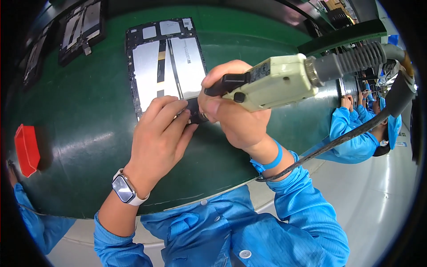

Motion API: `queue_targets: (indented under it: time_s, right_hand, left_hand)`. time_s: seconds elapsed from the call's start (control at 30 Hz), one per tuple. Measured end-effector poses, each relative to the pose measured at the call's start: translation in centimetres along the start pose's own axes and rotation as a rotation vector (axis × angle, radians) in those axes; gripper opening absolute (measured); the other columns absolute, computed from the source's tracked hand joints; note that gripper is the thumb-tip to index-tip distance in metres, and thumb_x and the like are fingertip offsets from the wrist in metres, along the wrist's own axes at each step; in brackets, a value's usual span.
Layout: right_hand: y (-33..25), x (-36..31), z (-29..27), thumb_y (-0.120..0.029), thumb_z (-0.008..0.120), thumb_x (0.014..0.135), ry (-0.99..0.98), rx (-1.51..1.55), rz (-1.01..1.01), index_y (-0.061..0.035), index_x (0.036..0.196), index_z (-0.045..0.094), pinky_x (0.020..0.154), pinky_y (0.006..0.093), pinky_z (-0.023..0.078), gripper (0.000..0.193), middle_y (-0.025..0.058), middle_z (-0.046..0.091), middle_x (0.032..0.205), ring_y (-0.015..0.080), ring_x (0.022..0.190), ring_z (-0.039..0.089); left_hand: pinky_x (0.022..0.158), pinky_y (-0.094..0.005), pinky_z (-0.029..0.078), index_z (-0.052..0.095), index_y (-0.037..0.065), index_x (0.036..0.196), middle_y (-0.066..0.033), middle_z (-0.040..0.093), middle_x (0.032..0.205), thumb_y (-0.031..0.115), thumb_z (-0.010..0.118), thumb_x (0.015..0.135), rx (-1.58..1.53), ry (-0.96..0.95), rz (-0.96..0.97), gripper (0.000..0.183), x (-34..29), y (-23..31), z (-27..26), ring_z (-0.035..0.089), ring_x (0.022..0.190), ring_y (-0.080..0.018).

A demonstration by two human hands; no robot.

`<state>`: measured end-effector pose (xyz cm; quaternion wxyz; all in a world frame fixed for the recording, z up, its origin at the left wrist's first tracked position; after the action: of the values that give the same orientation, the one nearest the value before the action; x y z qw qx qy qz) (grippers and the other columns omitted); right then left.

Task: The person assembles internal components into tablet frames by hand, connecting ribbon cables and securing battery units and circuit boards with an electric screwdriver.

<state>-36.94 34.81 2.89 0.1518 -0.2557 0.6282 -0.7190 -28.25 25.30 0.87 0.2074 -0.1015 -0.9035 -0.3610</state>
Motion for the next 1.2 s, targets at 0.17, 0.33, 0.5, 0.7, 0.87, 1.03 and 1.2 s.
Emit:
queue_targets:
  time_s: [0.17,0.33,0.5,0.7,0.87,1.03,1.2]
  right_hand:
    - [0.5,0.2,0.3,0.010,0.059,0.073,0.004,0.027,-0.030,0.0022,0.100,0.058,0.055,0.0269,0.046,0.028,0.0084,0.060,0.073,0.0127,0.060,0.055]
    - [1.0,0.3,0.7,0.008,0.061,0.073,-0.012,0.007,-0.016,0.0021,0.099,0.058,0.054,0.0250,0.044,0.027,0.0075,0.060,0.074,0.0120,0.061,0.056]
    - [1.1,0.5,0.5,0.007,0.061,0.074,-0.014,-0.005,-0.048,0.0032,0.100,0.058,0.054,0.0248,0.044,0.026,0.0071,0.060,0.073,0.0118,0.061,0.055]
    - [0.2,1.1,-2.5,0.000,0.056,0.077,0.057,0.048,-0.064,0.0047,0.109,0.055,0.055,0.0300,0.044,0.032,0.0115,0.057,0.069,0.0171,0.057,0.053]
    - [-1.1,0.9,-5.9,0.007,0.061,0.075,0.069,0.233,-0.149,0.0045,0.103,0.062,0.053,0.0231,0.044,0.028,0.0079,0.063,0.074,0.0099,0.059,0.056]
    - [-0.2,0.4,-7.7,0.006,0.062,0.074,0.160,0.199,-0.166,0.0044,0.101,0.063,0.051,0.0235,0.043,0.027,0.0081,0.063,0.076,0.0095,0.057,0.054]
    - [-0.9,0.4,-8.1,0.004,0.056,0.075,0.201,0.035,-0.132,0.0052,0.106,0.058,0.052,0.0286,0.041,0.030,0.0105,0.057,0.068,0.0147,0.054,0.050]
  left_hand:
    - [0.075,-0.0382,0.053,0.069,-0.003,0.089,-0.0105,0.064,0.100,0.002,0.073,0.072,-0.064,0.059,-0.071,0.018,0.1,-1.0,-0.1,0.061,0.096,-0.0293]
    - [0.071,-0.0372,0.051,0.071,0.000,0.086,-0.0067,0.064,0.093,0.003,0.073,0.072,-0.064,0.023,-0.177,0.014,0.7,-2.0,0.3,0.059,0.088,-0.0271]
    - [0.070,-0.0363,0.050,0.072,0.002,0.084,-0.0049,0.064,0.091,0.002,0.072,0.072,-0.026,-0.029,-0.235,0.012,1.2,-2.6,0.9,0.058,0.085,-0.0264]
    - [0.075,-0.0371,0.052,0.071,0.006,0.107,-0.0083,0.063,0.102,0.011,0.077,0.075,0.090,-0.073,0.009,0.033,0.3,-0.9,1.1,0.059,0.096,-0.0273]
    - [0.080,-0.0390,0.054,0.070,0.003,0.104,-0.0113,0.063,0.109,0.006,0.079,0.073,0.217,-0.053,0.130,0.032,-1.0,-0.6,2.1,0.061,0.101,-0.0312]
    - [0.083,-0.0392,0.054,0.071,0.001,0.096,-0.0117,0.065,0.111,0.004,0.079,0.072,0.104,-0.024,-0.015,0.025,-0.6,-0.6,1.7,0.063,0.104,-0.0313]
    - [0.092,-0.0415,0.049,0.070,-0.002,0.093,-0.0133,0.063,0.115,-0.003,0.077,0.072,0.032,-0.015,-0.191,0.023,-0.3,-1.0,1.5,0.059,0.110,-0.0337]
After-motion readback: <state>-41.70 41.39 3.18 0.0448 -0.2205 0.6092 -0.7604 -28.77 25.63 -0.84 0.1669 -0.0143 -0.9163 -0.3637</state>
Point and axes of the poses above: each hand's wrist, its own x-axis towards the middle knuckle, its own z-axis out of the palm, y = z × x, the point moved 9 cm from there along x, towards the middle knuckle
